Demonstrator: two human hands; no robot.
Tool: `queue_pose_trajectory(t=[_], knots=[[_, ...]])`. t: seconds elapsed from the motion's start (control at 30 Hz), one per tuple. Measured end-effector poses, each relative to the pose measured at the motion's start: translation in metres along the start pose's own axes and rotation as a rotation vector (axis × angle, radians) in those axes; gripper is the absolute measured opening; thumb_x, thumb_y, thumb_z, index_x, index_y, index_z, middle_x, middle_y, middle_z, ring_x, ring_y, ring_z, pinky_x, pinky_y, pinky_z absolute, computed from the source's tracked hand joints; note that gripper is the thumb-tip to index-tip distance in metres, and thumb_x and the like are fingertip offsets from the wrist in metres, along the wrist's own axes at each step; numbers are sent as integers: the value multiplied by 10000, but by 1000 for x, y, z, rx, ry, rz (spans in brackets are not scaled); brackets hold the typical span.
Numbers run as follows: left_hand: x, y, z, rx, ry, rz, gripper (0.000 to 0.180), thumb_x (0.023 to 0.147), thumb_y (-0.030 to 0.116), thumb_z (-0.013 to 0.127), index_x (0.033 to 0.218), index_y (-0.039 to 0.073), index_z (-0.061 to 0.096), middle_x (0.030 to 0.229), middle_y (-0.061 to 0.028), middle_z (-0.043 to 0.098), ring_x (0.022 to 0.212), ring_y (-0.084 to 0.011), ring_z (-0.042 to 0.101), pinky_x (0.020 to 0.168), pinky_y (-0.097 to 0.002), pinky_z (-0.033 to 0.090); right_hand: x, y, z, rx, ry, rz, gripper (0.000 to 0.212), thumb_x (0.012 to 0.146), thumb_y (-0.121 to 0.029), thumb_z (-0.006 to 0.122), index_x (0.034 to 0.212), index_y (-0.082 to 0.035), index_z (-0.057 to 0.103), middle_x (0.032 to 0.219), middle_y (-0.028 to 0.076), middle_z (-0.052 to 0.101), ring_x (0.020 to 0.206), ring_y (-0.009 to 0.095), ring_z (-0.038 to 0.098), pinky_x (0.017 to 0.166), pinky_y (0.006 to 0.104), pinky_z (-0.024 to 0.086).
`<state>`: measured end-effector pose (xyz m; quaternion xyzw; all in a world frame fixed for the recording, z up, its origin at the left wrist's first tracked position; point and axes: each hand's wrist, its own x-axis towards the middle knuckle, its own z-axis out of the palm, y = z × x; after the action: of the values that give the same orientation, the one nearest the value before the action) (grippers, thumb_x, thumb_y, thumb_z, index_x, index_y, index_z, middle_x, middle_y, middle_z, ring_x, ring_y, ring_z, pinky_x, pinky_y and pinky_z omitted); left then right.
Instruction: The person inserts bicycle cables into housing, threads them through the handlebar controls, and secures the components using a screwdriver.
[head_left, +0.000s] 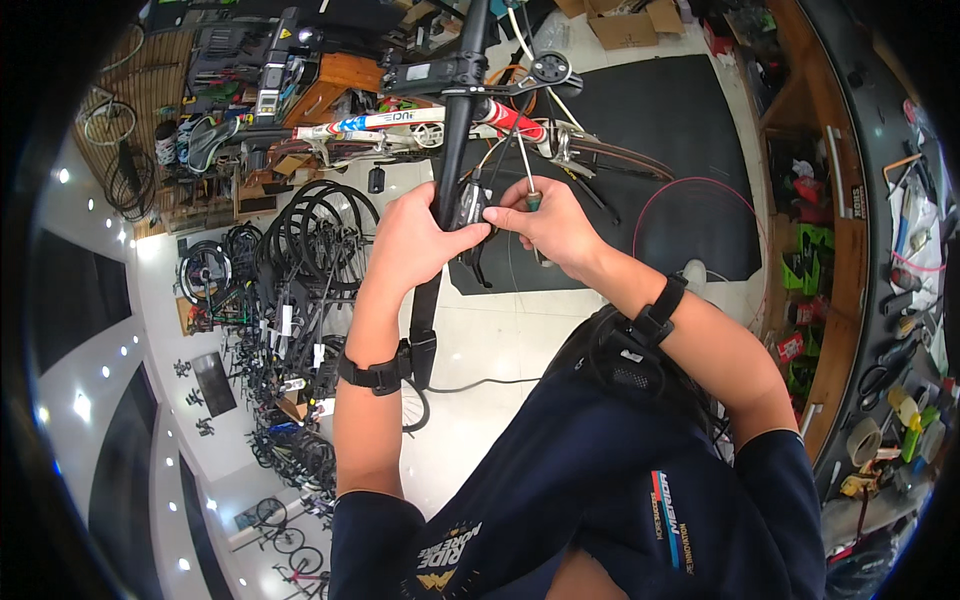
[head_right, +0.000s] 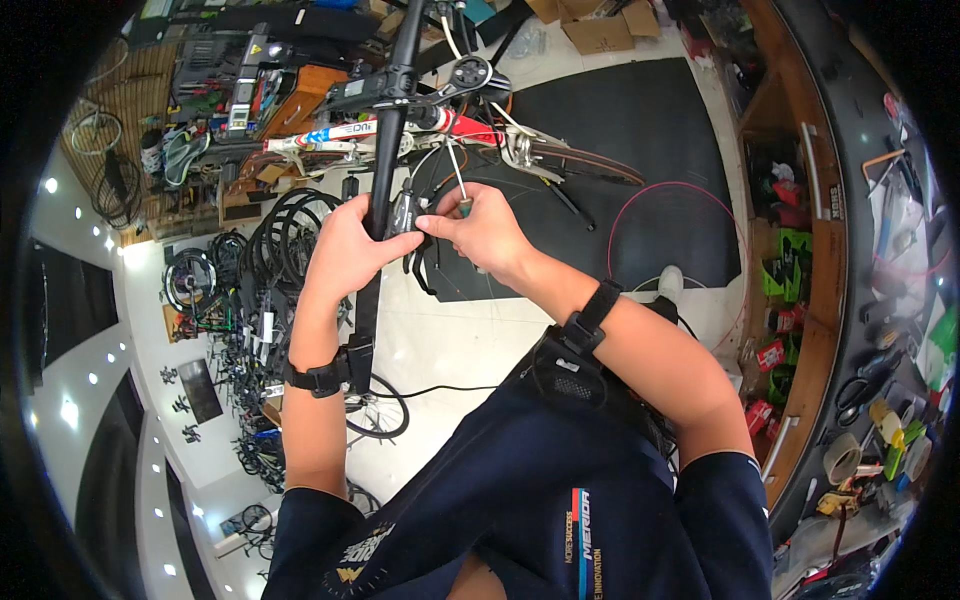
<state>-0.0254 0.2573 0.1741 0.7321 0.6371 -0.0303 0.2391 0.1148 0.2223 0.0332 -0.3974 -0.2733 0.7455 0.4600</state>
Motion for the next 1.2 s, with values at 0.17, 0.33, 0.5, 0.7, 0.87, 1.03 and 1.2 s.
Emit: queue_pose_trajectory(t=[0.17, 0.33, 0.5, 0.7, 0.87, 1.03, 1.2], knots=[[1, 0, 4, 119, 20, -38, 415, 662, 298, 834, 876, -14, 664, 779, -138, 703, 695, -248, 683, 687, -357, 532, -8, -1, -19, -198, 3, -94, 203, 876, -149, 737, 947, -20, 598, 800, 22, 597, 589, 83, 538, 482, 248, 419], [6, -3, -6, 194, -48, -68, 411, 662, 310, 846, 862, 3, 658, 748, -108, 692, 663, -204, 663, 670, -351, 527, -32, -12, -36, -530, 39, -227, 297, 854, -130, 691, 1066, 13, 541, 940, 106, 606, 801, 188, 604, 695, 333, 505], [22, -4, -8, 254, 3, 123, 526, 647, 330, 848, 957, -24, 614, 856, -184, 686, 797, -327, 677, 763, -417, 528, -47, -20, -48, -639, 16, -298, 398, 823, -103, 636, 1157, 42, 476, 980, 185, 601, 927, 285, 613, 817, 379, 501], [19, -28, -1, 84, -14, 331, 964, 658, 197, 815, 1431, -105, 324, 1368, -291, 489, 1282, -376, 487, 1103, -429, 375, -64, -24, -37, -746, 17, -453, 244, 710, -42, 588, 917, 75, 638, 828, 250, 656, 803, 360, 670, 713, 442, 550], [38, -25, 4, 95, -98, 836, 681, 797, 192, 775, 1347, -70, 471, 1292, -216, 593, 1159, -341, 585, 1014, -413, 454, -121, -62, -37, -697, 21, -194, 405, 809, -18, 496, 1209, 43, 521, 696, 209, 657, 606, 312, 695, 554, 428, 560], [64, -59, 15, -16, -73, 523, 557, 708, -47, 744, 1231, -81, 555, 1096, -144, 647, 914, -212, 592, 812, -337, 503, -118, -58, -47, -841, -21, -338, 372, 840, -25, 600, 1204, 46, 572, 738, 157, 687, 600, 254, 686, 534, 379, 540], [47, -28, 9, 49, -80, 620, 498, 723, -27, 736, 1194, -78, 582, 998, -129, 676, 882, -205, 613, 788, -343, 505, -126, -53, -78, -1099, 202, -484, 210, 763, -58, 638, 940, 56, 631, 686, 173, 671, 628, 297, 675, 573, 410, 522]])
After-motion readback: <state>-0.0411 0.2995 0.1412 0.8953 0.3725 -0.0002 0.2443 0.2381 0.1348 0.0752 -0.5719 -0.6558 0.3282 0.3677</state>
